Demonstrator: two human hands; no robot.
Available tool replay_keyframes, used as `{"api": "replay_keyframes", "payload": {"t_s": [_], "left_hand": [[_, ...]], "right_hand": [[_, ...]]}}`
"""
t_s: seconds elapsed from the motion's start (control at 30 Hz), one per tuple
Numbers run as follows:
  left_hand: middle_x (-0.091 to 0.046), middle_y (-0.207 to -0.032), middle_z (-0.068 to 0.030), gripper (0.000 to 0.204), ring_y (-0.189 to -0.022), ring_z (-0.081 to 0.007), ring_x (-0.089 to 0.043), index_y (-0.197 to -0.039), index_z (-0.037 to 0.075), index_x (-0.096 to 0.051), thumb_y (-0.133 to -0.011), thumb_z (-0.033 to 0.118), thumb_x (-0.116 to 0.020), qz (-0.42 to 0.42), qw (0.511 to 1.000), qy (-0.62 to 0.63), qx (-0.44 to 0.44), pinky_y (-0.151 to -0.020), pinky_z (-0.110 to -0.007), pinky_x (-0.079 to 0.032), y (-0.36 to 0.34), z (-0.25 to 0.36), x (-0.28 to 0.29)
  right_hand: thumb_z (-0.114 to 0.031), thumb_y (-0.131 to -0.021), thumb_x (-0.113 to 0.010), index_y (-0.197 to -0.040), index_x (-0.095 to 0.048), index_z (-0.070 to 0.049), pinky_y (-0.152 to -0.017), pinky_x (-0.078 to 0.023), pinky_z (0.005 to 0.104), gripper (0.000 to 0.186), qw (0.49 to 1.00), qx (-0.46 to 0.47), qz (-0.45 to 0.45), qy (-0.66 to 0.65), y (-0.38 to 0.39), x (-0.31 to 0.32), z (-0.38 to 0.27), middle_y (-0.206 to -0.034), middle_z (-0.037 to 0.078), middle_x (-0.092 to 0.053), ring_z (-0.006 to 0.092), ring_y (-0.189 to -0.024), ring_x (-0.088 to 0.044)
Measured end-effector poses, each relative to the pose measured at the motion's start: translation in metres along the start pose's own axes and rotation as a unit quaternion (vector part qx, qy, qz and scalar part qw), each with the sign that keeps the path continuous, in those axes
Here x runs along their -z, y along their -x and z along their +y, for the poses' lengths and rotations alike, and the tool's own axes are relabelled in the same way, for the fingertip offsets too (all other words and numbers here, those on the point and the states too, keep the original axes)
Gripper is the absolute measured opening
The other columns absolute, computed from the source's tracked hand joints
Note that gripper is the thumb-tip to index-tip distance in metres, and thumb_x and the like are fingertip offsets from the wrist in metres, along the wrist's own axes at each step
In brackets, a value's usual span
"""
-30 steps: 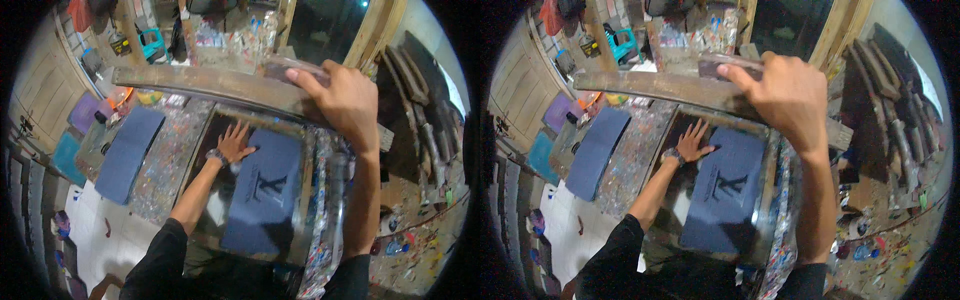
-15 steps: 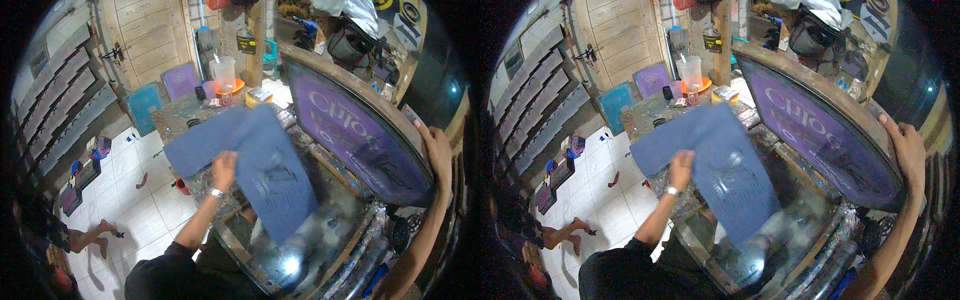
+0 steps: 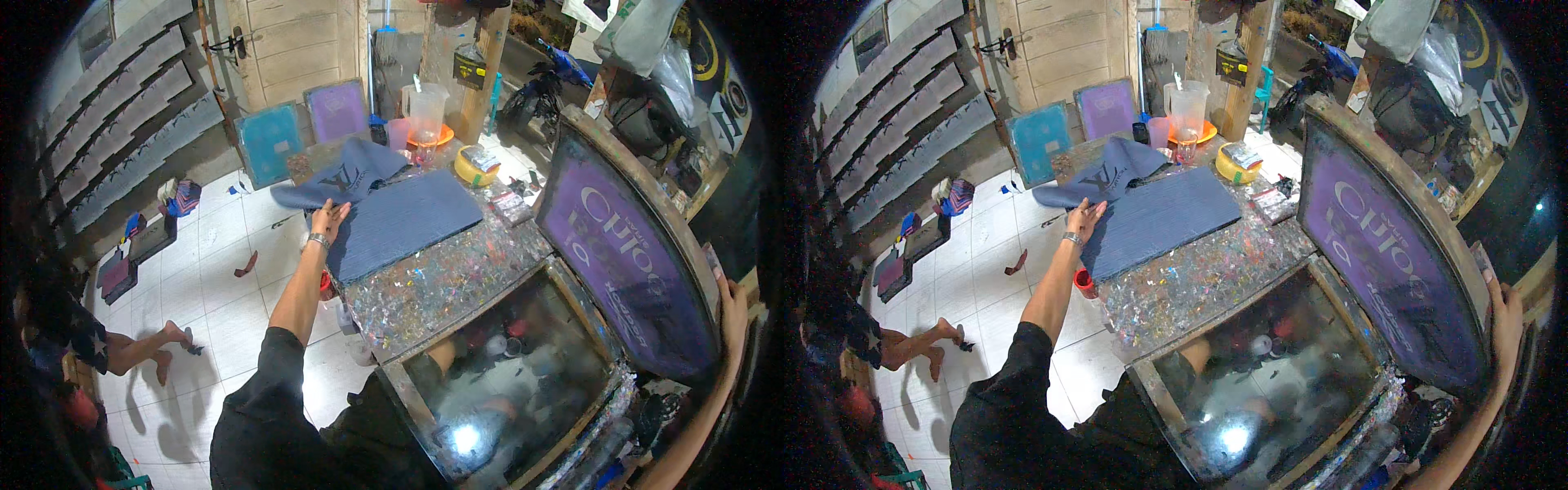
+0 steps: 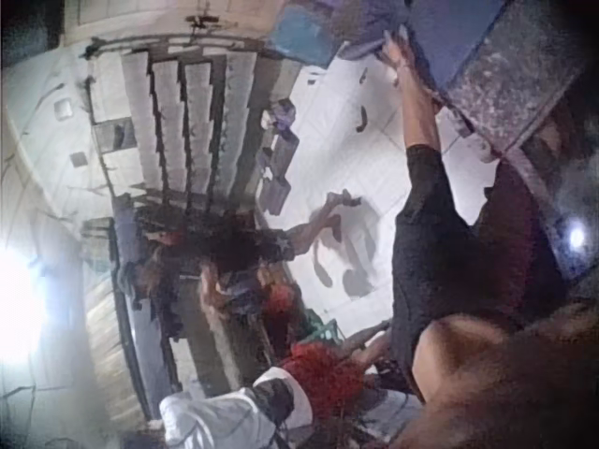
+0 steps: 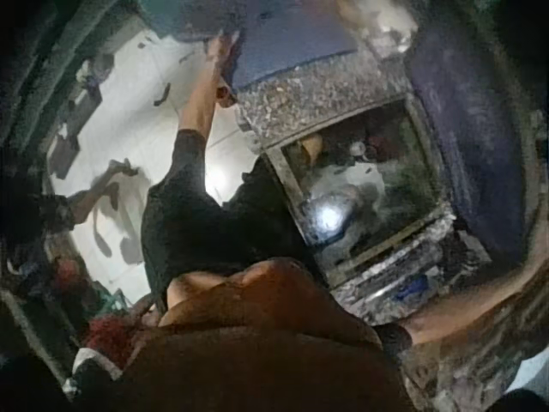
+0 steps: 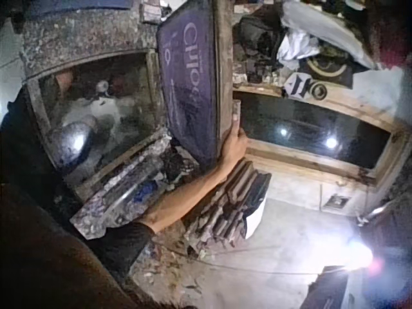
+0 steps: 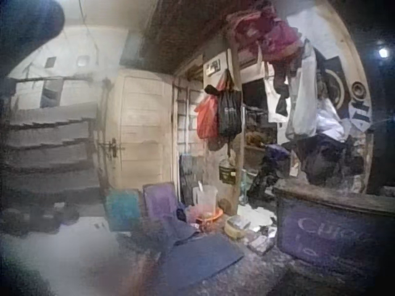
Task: The person performs screen printing on fabric pieces by placing each piece on a base, lowering a screen frame, applying ink using a squeegee, and then raising the frame to reveal the printed design.
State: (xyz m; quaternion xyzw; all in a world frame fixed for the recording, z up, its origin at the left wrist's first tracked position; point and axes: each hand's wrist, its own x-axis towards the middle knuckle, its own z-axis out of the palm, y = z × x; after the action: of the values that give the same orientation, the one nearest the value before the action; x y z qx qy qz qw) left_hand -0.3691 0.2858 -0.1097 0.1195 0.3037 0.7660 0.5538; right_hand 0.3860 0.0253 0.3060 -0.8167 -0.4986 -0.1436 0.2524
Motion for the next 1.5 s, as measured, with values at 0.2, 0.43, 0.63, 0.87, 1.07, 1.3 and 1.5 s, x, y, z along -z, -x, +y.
{"api": "replay_keyframes", "payload": {"t_s": [0.2, 0.43, 0.63, 0.87, 1.07, 1.3, 1.5], "left_hand": [[-0.069, -0.073, -0.0132, 0.030, -0.064, -0.0242, -0.068, -0.099, -0.001, -0.056, -0.089, 0.025, -0.067, -0.097, 0.808, -0.555, -0.172, -0.061, -0.037, -0.054, 0.082, -0.045, -0.063], [-0.055, -0.111, -0.0221, 0.055, -0.085, -0.0361, -0.064, -0.116, 0.001, -0.050, -0.079, 0.033, -0.074, -0.295, 0.308, -0.822, -0.377, -0.075, -0.045, -0.055, 0.106, -0.098, -0.087], [-0.051, -0.119, -0.0261, 0.043, -0.075, -0.0356, -0.067, -0.125, 0.012, -0.053, -0.085, 0.023, -0.064, -0.375, 0.132, -0.843, -0.363, -0.066, -0.049, -0.056, 0.119, -0.103, -0.104], [-0.049, -0.116, -0.0203, 0.033, -0.080, -0.0384, -0.066, -0.120, 0.018, -0.057, -0.088, 0.027, -0.059, -0.429, 0.149, -0.852, -0.260, -0.067, -0.047, -0.056, 0.090, -0.078, -0.113], [-0.048, -0.124, -0.0239, 0.034, -0.086, -0.0399, -0.066, -0.129, 0.026, -0.054, -0.095, 0.025, -0.050, -0.391, 0.126, -0.885, -0.221, -0.074, -0.049, -0.055, 0.104, -0.088, -0.132], [-0.040, -0.137, -0.0317, 0.044, -0.087, -0.0417, -0.067, -0.138, 0.028, -0.048, -0.097, 0.014, -0.041, -0.444, 0.064, -0.868, -0.211, -0.076, -0.046, -0.056, 0.096, -0.084, -0.128], [-0.050, -0.120, -0.0251, 0.038, -0.085, -0.0370, -0.068, -0.136, 0.022, -0.047, -0.098, 0.017, -0.041, -0.399, 0.068, -0.877, -0.259, -0.068, -0.045, -0.057, 0.107, -0.106, -0.127]], "right_hand": [[-0.055, -0.092, -0.055, -0.120, -0.061, 0.009, -0.099, -0.039, 0.0348, 0.070, 1.000, -0.017, -0.001, -0.007, 0.007, 0.006, 0.003, -0.115, 0.021, -0.063, 0.0292, -0.110, -0.058], [-0.054, -0.093, -0.054, -0.124, -0.059, 0.009, -0.100, -0.038, 0.0335, 0.070, 0.999, 0.026, -0.013, -0.023, -0.019, 0.010, 0.034, -0.117, 0.020, -0.063, 0.0277, -0.110, -0.057], [-0.060, -0.088, -0.056, -0.120, -0.060, 0.011, -0.095, -0.042, 0.0334, 0.078, 0.997, -0.013, -0.063, -0.051, -0.016, 0.007, -0.002, -0.113, 0.023, -0.062, 0.0286, -0.106, -0.059], [-0.067, -0.083, -0.055, -0.101, -0.067, 0.010, -0.089, -0.043, 0.0373, 0.080, 0.998, -0.007, -0.054, -0.006, -0.006, 0.012, -0.026, -0.102, 0.025, -0.063, 0.0315, -0.097, -0.061], [-0.073, -0.080, -0.054, -0.081, -0.068, 0.009, -0.078, -0.047, 0.0444, 0.083, 0.999, 0.036, -0.035, 0.011, -0.003, 0.016, -0.026, -0.077, 0.025, -0.064, 0.0394, -0.080, -0.064], [-0.078, -0.078, -0.050, -0.084, -0.070, 0.009, -0.084, -0.050, 0.0491, 0.089, 0.997, 0.035, -0.043, 0.049, 0.002, 0.023, -0.035, -0.091, 0.031, -0.068, 0.0439, -0.093, -0.067], [-0.076, -0.077, -0.050, -0.095, -0.072, 0.004, -0.086, -0.052, 0.0488, 0.085, 0.996, 0.025, -0.068, 0.052, 0.011, 0.029, -0.039, -0.100, 0.030, -0.068, 0.0438, -0.097, -0.067]]}}
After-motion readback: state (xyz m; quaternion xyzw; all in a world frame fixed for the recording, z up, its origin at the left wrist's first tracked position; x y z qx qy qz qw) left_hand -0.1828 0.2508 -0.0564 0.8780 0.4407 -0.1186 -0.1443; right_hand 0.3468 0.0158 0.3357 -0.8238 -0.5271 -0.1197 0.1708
